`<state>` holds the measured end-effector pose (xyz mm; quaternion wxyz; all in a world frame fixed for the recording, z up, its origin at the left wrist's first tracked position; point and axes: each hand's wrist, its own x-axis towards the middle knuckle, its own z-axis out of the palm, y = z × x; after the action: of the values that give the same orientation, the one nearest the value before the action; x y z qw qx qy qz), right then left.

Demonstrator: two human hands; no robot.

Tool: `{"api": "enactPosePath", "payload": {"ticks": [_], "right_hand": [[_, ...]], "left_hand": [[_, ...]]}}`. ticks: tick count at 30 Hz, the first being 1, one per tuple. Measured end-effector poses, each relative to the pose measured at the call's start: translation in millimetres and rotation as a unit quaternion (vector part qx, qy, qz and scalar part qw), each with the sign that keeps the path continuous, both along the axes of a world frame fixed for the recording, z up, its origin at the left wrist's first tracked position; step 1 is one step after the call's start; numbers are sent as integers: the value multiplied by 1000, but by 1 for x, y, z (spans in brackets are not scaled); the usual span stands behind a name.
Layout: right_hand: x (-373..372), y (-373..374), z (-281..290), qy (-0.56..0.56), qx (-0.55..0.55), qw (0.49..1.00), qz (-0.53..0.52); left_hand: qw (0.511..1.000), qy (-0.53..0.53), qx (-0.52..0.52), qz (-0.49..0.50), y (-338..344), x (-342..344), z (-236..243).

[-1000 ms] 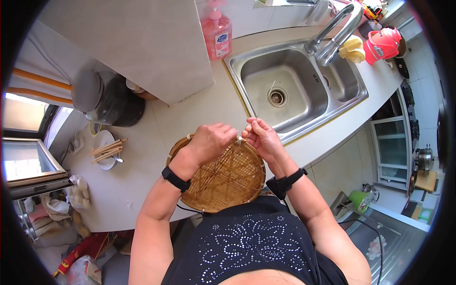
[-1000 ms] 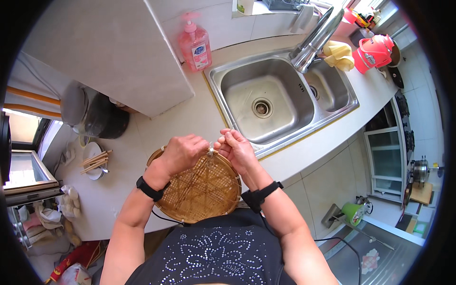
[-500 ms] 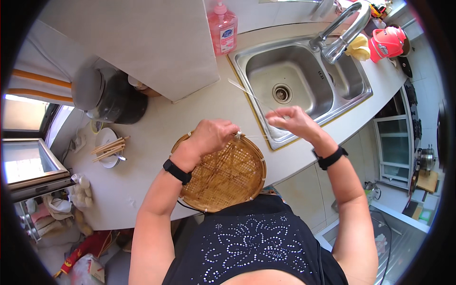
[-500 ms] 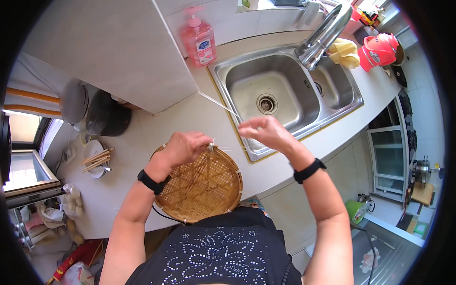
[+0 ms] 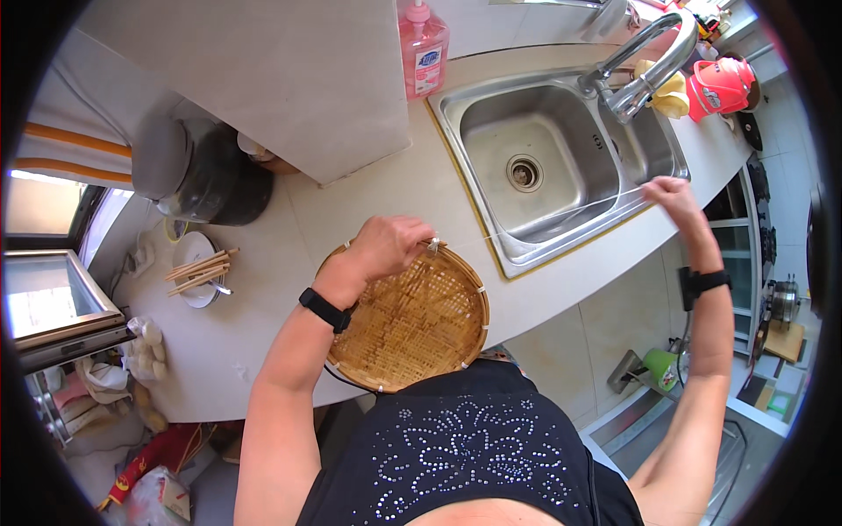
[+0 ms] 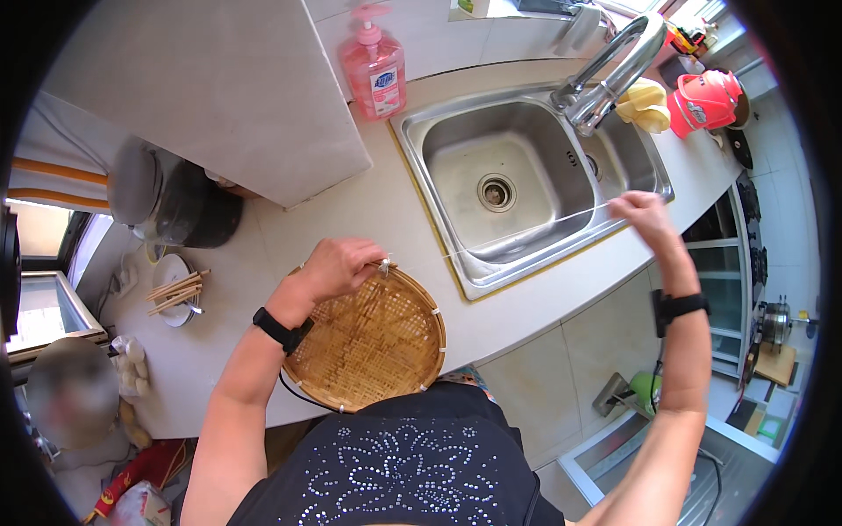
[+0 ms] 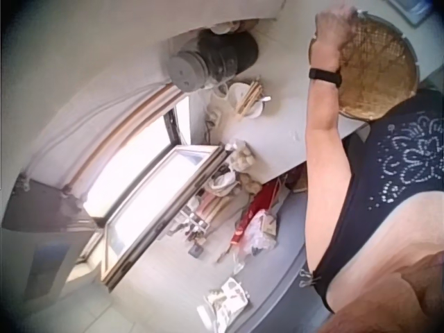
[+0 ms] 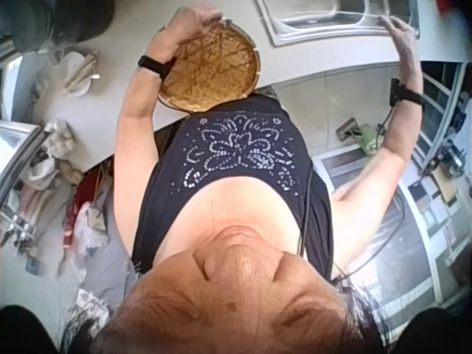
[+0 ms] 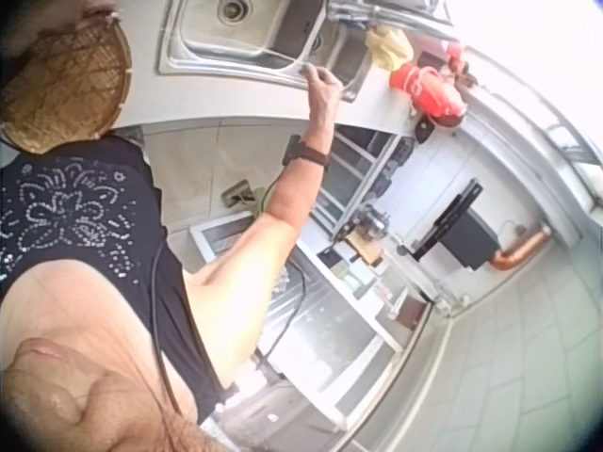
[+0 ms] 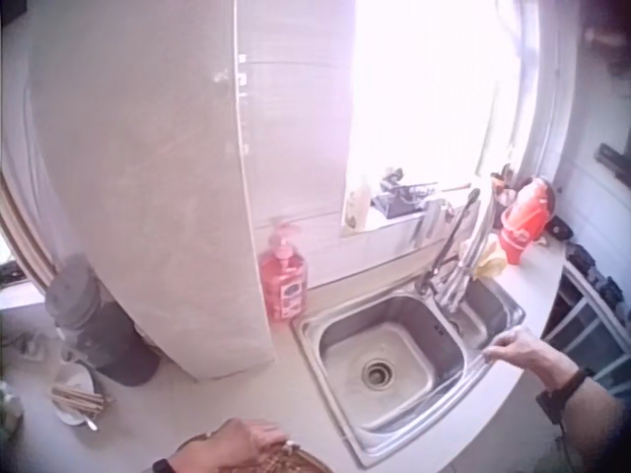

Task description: The person is using a thin wire to secure the rim of a circular bamboo sieve, threading the wire through the mesh and twisting it by hand to repair the structure.

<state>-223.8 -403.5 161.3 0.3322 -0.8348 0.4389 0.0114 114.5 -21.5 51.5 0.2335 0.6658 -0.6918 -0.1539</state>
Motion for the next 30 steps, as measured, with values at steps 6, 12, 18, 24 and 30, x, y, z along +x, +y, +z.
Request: {"api": "enactPosePath", "payload": {"ticks": [6, 12, 18, 24, 30], "right_hand": [[-93, -74, 53, 28, -344, 937, -59], [-65, 11, 50, 57, -493, 868, -27], [126, 174, -98, -221, 198, 944, 142], [184, 211, -142, 54, 364, 906, 209], [153, 163, -145, -114, 330, 934, -80]], "left_hand": [[999, 26, 25, 35, 10, 9, -9], [998, -4, 45, 45, 11, 10, -25], [993, -37, 98, 45, 3, 5, -14], [997, -11, 53, 54, 13, 4, -11], [997, -10, 55, 51, 21, 6, -14]]}}
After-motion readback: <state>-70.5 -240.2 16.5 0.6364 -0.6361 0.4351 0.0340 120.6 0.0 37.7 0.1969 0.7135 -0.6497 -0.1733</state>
